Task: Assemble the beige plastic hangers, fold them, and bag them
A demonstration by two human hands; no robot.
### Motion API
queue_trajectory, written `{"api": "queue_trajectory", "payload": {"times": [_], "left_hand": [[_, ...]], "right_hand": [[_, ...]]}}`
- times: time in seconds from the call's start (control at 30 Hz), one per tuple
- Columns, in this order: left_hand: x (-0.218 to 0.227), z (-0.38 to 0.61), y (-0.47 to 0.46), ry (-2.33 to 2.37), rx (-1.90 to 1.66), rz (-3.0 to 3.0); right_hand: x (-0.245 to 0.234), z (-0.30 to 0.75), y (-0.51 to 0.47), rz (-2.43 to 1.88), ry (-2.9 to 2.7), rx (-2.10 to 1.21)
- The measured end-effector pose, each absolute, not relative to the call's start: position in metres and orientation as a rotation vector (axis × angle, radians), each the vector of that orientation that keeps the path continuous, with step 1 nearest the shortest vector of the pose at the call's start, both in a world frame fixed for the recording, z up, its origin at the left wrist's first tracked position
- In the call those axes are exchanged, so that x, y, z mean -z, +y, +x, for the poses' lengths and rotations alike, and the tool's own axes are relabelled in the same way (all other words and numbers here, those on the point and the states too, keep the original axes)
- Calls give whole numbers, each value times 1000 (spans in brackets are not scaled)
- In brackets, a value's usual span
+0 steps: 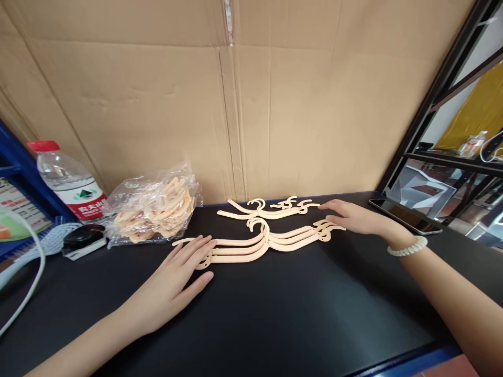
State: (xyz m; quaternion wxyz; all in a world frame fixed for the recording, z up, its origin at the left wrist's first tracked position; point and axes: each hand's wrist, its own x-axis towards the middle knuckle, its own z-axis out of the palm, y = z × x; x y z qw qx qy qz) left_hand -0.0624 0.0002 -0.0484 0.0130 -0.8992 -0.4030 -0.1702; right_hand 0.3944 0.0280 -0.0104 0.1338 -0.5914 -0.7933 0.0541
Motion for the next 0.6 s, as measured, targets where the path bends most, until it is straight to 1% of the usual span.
{"api": "queue_trajectory", "payload": {"times": [0.07, 0.17, 0.3, 0.43, 0.5, 0.57, 0.6], "left_hand": [[47, -63, 1, -1271, 497, -2811], [45, -62, -1, -1314, 544, -2796], [43, -60, -3, -1361, 620, -2801], [45, -60, -1, -1411, 707, -2801], [46, -60, 1, -1438, 760, -2780], [47, -60, 3, -1454, 806, -2750], [47, -60, 4, -1458, 823, -2737]], "right_hand": [[12, 393, 31, -1731, -2250, -132], [9, 393, 31, -1751, -2180, -111], [-15, 407, 16, -1761, -2008, -136], [-36, 457, -4, -1873, -1441, 5], [-31, 494, -11, -1949, -1224, 15], [-15, 532, -18, -2043, -1037, -1], [-3, 549, -21, -2102, -1030, -3]]}}
